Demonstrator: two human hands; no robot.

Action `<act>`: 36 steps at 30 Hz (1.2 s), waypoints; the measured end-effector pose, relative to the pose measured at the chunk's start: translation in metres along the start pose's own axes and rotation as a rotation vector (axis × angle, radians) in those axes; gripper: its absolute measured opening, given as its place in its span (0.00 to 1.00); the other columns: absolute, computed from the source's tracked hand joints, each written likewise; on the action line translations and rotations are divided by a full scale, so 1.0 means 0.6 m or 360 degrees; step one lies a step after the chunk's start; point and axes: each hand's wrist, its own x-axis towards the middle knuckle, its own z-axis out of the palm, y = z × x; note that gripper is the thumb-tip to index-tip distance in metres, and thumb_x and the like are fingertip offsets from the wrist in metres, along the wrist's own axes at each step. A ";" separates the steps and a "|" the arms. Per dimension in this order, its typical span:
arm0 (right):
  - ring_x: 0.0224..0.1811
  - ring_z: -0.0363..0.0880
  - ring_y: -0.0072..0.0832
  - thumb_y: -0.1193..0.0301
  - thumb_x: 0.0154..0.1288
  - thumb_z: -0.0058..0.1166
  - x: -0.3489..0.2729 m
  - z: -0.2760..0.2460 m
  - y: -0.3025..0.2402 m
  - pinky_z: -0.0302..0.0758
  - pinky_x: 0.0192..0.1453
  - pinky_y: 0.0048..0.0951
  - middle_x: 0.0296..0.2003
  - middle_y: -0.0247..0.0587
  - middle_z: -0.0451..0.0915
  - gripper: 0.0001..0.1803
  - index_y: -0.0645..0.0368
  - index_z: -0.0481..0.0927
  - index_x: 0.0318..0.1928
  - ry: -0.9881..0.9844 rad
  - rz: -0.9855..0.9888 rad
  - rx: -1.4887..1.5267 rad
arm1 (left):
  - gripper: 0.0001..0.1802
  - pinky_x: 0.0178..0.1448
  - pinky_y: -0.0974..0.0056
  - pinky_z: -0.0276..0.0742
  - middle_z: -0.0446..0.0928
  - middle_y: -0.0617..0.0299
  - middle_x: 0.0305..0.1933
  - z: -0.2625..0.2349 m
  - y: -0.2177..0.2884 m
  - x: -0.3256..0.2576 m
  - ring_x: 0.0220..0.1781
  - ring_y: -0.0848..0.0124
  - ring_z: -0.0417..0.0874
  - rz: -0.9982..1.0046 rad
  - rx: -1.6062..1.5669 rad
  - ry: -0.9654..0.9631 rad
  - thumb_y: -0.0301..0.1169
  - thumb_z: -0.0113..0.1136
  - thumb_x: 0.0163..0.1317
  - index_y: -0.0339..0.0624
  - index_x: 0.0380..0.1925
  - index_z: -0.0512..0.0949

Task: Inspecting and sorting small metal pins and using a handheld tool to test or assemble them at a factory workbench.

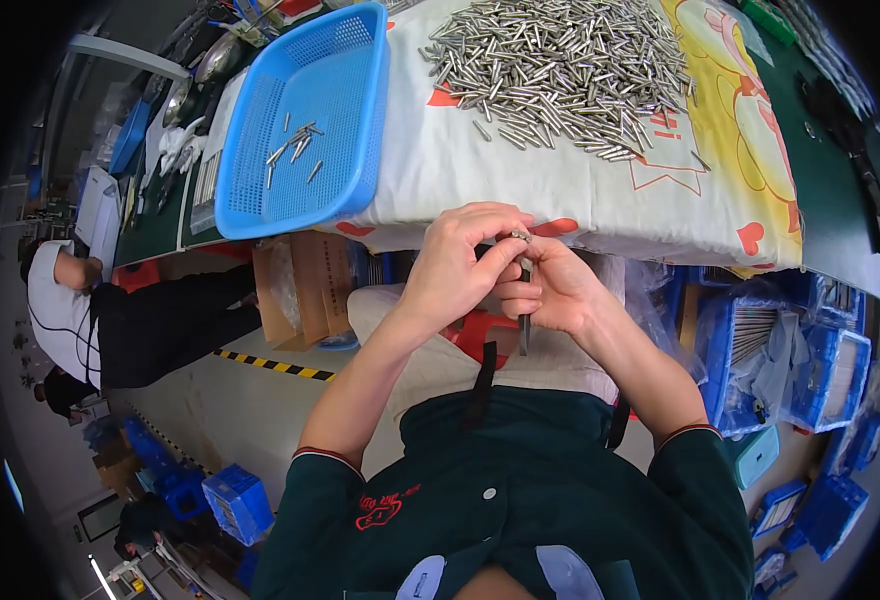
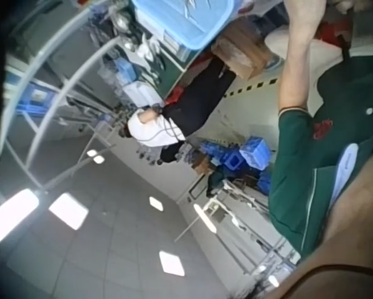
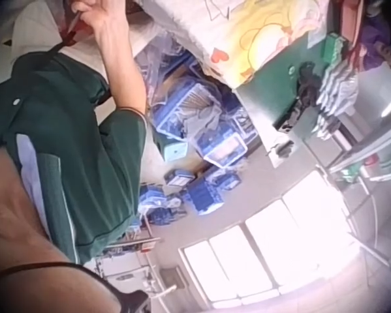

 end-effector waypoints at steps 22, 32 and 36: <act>0.21 0.72 0.33 0.52 0.54 0.57 -0.181 -0.019 -0.248 0.67 0.27 0.31 0.21 0.40 0.75 0.22 0.61 0.78 0.31 0.2248 -0.2223 -0.3251 | 0.11 0.42 0.61 0.72 0.77 0.53 0.40 -0.186 0.028 0.069 0.42 0.58 0.77 0.0482 0.1470 0.0781 0.22 0.62 0.47 0.35 0.33 0.78; 0.22 0.76 0.36 0.68 0.52 0.58 -0.099 0.038 -0.192 0.70 0.29 0.32 0.23 0.42 0.77 0.08 0.58 0.78 0.29 0.1341 -0.2314 -0.3230 | 0.11 0.40 0.58 0.74 0.72 0.56 0.31 -0.056 -0.047 0.121 0.36 0.59 0.75 0.0558 0.1313 0.0277 0.17 0.54 0.47 0.37 0.32 0.79; 0.28 0.77 0.39 0.74 0.46 0.55 -0.053 0.063 -0.172 0.71 0.30 0.37 0.26 0.42 0.78 0.06 0.59 0.78 0.29 0.1026 -0.2409 -0.3349 | 0.10 0.39 0.59 0.73 0.71 0.56 0.31 -0.059 -0.059 0.130 0.37 0.59 0.74 0.0629 0.1362 0.0198 0.19 0.56 0.46 0.38 0.31 0.79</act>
